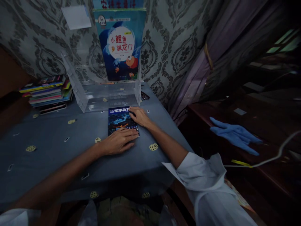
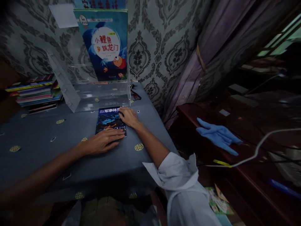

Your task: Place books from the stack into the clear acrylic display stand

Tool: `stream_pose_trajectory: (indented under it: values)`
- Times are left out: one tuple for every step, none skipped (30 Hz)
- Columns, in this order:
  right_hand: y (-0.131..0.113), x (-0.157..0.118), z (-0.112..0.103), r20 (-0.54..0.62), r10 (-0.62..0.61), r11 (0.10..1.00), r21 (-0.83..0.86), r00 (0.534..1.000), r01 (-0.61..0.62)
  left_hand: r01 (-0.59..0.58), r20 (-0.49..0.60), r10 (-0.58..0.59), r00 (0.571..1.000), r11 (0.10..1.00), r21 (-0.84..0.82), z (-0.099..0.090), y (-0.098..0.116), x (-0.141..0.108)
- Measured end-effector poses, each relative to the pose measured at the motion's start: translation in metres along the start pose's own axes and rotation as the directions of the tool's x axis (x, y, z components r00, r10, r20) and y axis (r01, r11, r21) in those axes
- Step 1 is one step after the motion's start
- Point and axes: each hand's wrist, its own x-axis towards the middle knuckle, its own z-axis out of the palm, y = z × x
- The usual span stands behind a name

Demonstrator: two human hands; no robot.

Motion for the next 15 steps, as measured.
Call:
stream_pose_trajectory:
  values:
    - [0.000, 0.000, 0.000, -0.001, -0.003, 1.000, 0.003, 1.000, 0.003, 0.010, -0.009, -0.010, 1.000, 1.000, -0.019, -0.002, -0.002, -0.002]
    - [0.000, 0.000, 0.000, -0.002, -0.007, 1.000, 0.005, 1.000, 0.007, 0.022, -0.026, -0.023, 0.999, 0.999, -0.033, -0.003, -0.005, -0.004]
    - [0.000, 0.000, 0.000, -0.002, -0.013, 1.000, 0.007, 1.000, 0.013, 0.042, -0.050, -0.044, 0.998, 0.998, -0.043, -0.004, -0.010, -0.007]
    - [0.000, 0.000, 0.000, -0.001, -0.018, 1.000, 0.009, 1.000, 0.018, 0.069, -0.083, -0.073, 0.994, 0.997, -0.046, -0.004, -0.015, -0.010]
    - [0.001, 0.000, 0.000, 0.000, -0.022, 1.000, 0.013, 1.000, 0.022, 0.105, -0.121, -0.110, 0.987, 0.993, -0.044, -0.003, -0.022, -0.014]
    - [0.002, 0.001, 0.001, 0.001, -0.024, 1.000, 0.017, 1.000, 0.024, 0.153, -0.162, -0.157, 0.974, 0.987, -0.038, -0.002, -0.030, -0.018]
    - [0.003, 0.001, 0.001, 0.000, -0.024, 0.999, 0.021, 1.000, 0.024, 0.212, -0.205, -0.214, 0.955, 0.977, -0.029, 0.000, -0.039, -0.023]
    - [0.004, 0.001, 0.002, 0.000, -0.023, 0.999, 0.024, 1.000, 0.023, 0.281, -0.245, -0.277, 0.929, 0.960, -0.019, 0.004, -0.047, -0.027]
    - [0.006, 0.001, 0.001, 0.000, -0.023, 0.999, 0.028, 1.000, 0.023, 0.350, -0.279, -0.339, 0.899, 0.937, -0.010, 0.007, -0.056, -0.031]
    - [0.007, 0.001, 0.001, 0.003, -0.023, 0.999, 0.032, 1.000, 0.023, 0.412, -0.302, -0.393, 0.869, 0.911, -0.001, 0.012, -0.064, -0.035]
    - [0.007, 0.000, 0.000, 0.005, -0.020, 0.999, 0.035, 1.000, 0.020, 0.459, -0.313, -0.434, 0.845, 0.888, 0.006, 0.016, -0.071, -0.038]
    - [0.006, 0.000, -0.002, 0.005, -0.016, 0.999, 0.037, 1.000, 0.016, 0.492, -0.314, -0.463, 0.829, 0.871, 0.015, 0.020, -0.076, -0.040]
    - [0.003, -0.001, -0.003, 0.002, -0.013, 0.999, 0.040, 1.000, 0.013, 0.510, -0.307, -0.479, 0.822, 0.860, 0.025, 0.024, -0.080, -0.041]
    - [-0.002, -0.003, -0.005, -0.009, -0.015, 0.999, 0.045, 1.000, 0.015, 0.519, -0.296, -0.487, 0.822, 0.854, 0.035, 0.026, -0.082, -0.041]
    - [-0.010, -0.004, -0.006, -0.023, -0.023, 0.998, 0.059, 0.999, 0.024, 0.522, -0.287, -0.489, 0.823, 0.852, 0.044, 0.028, -0.083, -0.041]
